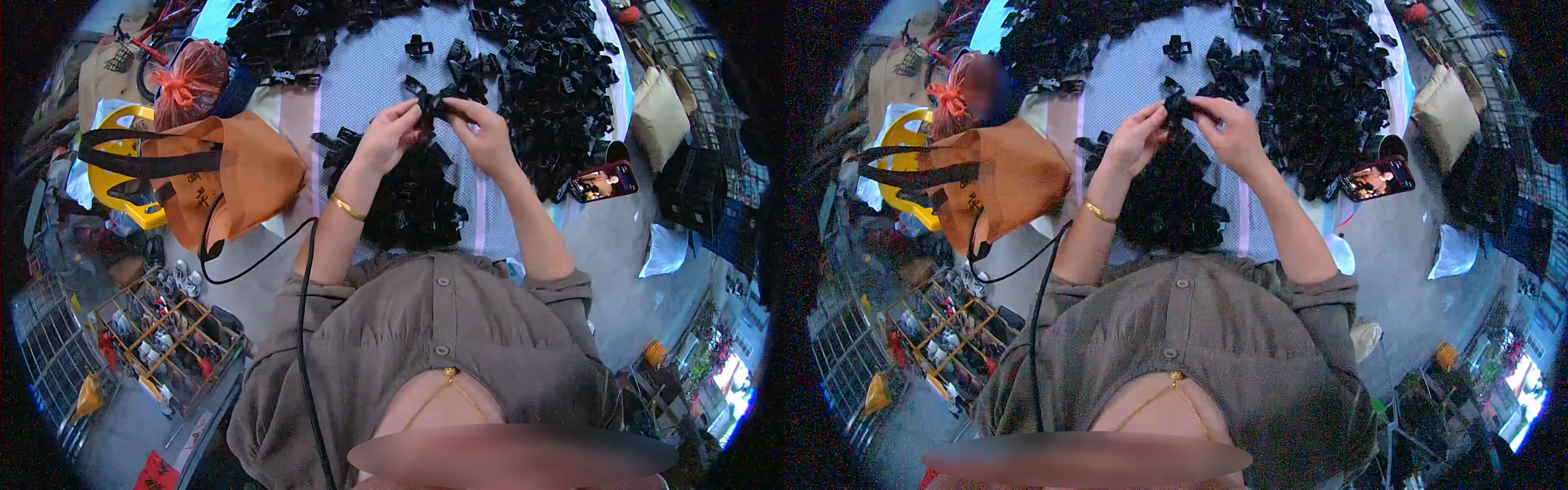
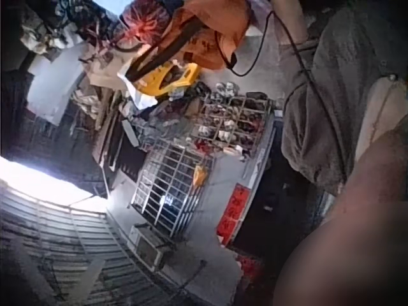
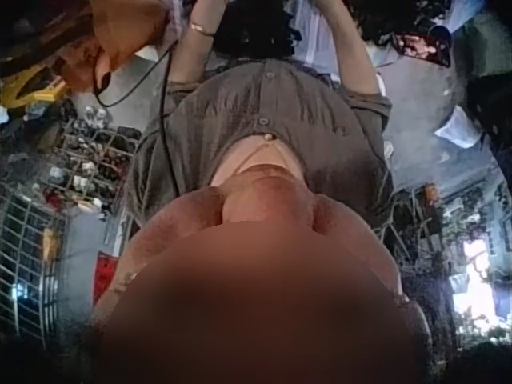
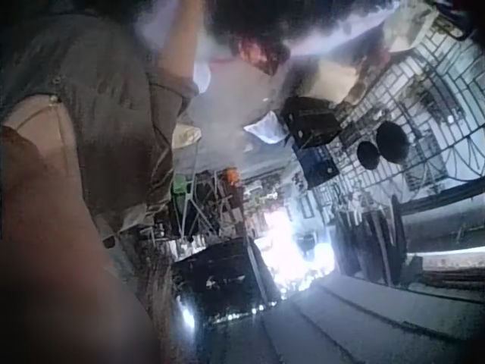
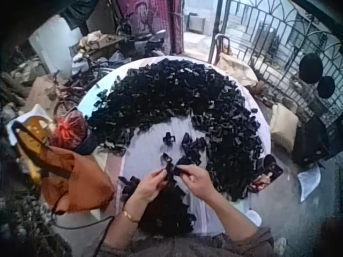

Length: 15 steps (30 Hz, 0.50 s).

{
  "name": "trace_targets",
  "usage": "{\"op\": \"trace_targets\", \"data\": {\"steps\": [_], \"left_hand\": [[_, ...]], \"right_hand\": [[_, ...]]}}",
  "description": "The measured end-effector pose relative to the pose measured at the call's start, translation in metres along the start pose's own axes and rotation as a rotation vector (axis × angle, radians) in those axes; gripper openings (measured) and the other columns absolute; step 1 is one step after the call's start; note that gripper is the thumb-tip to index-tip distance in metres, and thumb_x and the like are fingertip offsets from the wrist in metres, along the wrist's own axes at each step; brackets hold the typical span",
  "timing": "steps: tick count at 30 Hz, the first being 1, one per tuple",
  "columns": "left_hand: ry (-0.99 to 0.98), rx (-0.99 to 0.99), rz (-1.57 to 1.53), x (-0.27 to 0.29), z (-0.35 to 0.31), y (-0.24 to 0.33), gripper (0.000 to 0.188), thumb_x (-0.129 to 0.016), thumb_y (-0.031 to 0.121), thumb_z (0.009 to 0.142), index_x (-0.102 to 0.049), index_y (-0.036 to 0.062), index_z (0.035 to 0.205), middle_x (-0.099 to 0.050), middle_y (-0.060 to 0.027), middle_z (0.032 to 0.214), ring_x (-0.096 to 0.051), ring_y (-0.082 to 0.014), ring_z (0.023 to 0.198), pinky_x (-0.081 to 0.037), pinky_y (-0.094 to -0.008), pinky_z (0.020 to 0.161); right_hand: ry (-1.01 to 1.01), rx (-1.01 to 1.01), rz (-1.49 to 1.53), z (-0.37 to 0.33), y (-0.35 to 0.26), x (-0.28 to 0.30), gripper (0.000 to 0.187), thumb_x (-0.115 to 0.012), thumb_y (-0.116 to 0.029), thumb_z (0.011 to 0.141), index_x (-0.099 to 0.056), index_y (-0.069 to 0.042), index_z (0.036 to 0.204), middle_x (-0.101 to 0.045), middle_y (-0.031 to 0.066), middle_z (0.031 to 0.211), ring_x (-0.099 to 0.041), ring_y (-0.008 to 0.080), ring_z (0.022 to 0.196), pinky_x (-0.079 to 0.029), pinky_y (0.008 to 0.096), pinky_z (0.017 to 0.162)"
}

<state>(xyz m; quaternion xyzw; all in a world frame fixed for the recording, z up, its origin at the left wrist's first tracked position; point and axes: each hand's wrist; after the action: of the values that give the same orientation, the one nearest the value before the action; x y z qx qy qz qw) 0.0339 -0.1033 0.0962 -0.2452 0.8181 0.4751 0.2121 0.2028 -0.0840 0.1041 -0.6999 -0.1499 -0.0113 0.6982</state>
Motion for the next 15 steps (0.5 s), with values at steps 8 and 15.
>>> {"op": "trace_targets", "data": {"steps": [8, 15], "left_hand": [[-0.202, 0.248, 0.163, 0.025, -0.024, -0.014, 0.027, -0.049, 0.019, 0.090, -0.056, 0.0030, 0.111, -0.061, -0.0014, 0.095, -0.056, -0.0073, 0.075, -0.045, -0.0195, 0.065], [-0.396, 0.146, 0.637, 0.003, -0.053, 0.003, 0.038, -0.063, 0.015, 0.079, -0.053, -0.0022, 0.111, -0.059, -0.0001, 0.085, -0.054, -0.0054, 0.075, -0.044, -0.0192, 0.064]], "right_hand": [[-0.361, 0.535, -0.424, -0.024, -0.033, 0.022, 0.028, -0.054, 0.006, 0.072, -0.061, -0.004, 0.097, -0.058, 0.0118, 0.089, -0.059, 0.0281, 0.079, -0.048, 0.0314, 0.066], [-0.531, 0.557, -0.533, -0.038, -0.035, 0.019, 0.026, -0.052, 0.006, 0.070, -0.060, -0.001, 0.094, -0.056, 0.0138, 0.085, -0.057, 0.0295, 0.076, -0.047, 0.0350, 0.065]]}}
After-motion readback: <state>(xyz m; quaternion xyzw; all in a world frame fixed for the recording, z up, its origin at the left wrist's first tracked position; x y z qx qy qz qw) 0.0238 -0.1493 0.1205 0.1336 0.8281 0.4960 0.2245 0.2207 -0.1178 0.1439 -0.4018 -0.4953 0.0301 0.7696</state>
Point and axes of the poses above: each hand's wrist, its own z-axis towards the middle knuckle, its own x-axis out of the back of the hand, y = z × x
